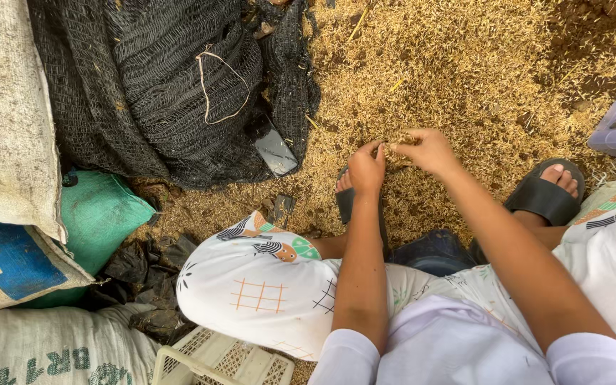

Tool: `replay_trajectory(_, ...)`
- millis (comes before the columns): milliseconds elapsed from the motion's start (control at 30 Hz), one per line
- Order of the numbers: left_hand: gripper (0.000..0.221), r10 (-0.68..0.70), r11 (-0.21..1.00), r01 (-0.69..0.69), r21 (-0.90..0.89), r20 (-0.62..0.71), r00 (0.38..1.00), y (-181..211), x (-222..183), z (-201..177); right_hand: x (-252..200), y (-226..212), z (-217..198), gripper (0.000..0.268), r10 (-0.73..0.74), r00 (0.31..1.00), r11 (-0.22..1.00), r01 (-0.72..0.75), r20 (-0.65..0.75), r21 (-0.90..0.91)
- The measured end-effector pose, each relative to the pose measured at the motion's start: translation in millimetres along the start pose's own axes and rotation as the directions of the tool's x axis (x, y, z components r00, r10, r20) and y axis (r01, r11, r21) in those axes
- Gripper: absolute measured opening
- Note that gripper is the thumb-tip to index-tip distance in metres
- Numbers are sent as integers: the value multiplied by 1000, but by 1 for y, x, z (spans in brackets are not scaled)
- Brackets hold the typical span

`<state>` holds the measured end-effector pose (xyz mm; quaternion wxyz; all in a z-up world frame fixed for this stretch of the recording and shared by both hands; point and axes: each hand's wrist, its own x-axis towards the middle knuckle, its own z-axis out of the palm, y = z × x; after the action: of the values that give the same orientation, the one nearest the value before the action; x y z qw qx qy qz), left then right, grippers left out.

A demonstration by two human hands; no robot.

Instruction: The person sits on the ground and sifts through a large pile of loose straw-like material by hand. They pick up dark, dried organic matter, break it apart, and place the pieces into a nearby white plastic crate.

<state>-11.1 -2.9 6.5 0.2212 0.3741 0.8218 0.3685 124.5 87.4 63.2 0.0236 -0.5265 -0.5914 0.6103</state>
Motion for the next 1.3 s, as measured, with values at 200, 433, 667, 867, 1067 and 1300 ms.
replay_trajectory(200, 19, -70, 996, 73, -53, 53, 996, -2, -4, 1, -8, 15, 41, 46, -317, 942, 680, 146, -108, -719)
replay_trajectory(433, 15, 6, 990, -7, -139, -7, 1000, -5, -3, 5, -16, 0, 30, 54, -231, 971, 685, 123, -54, -718)
replay_trajectory(667, 26, -15, 999, 11, 33, 122, 992, -17, -6, 3, -40, 28, 25, 51, -687, 725, 507, 515, 37, -691)
replay_trajectory(867, 21, -84, 995, 69, 77, 215, 973, -21, -11, -9, -22, 42, 40, 61, -404, 856, 146, 408, 323, -901)
replay_trajectory(1067, 23, -9, 988, -20, 150, 194, 981, -20, -12, -6, -12, 21, 60, 59, -180, 923, -54, 337, 341, -940)
replay_trajectory(1300, 37, -325, 944, 304, 131, 186, 927, -53, -12, 7, 3, -9, 25, 38, -104, 934, 660, 322, 341, -679)
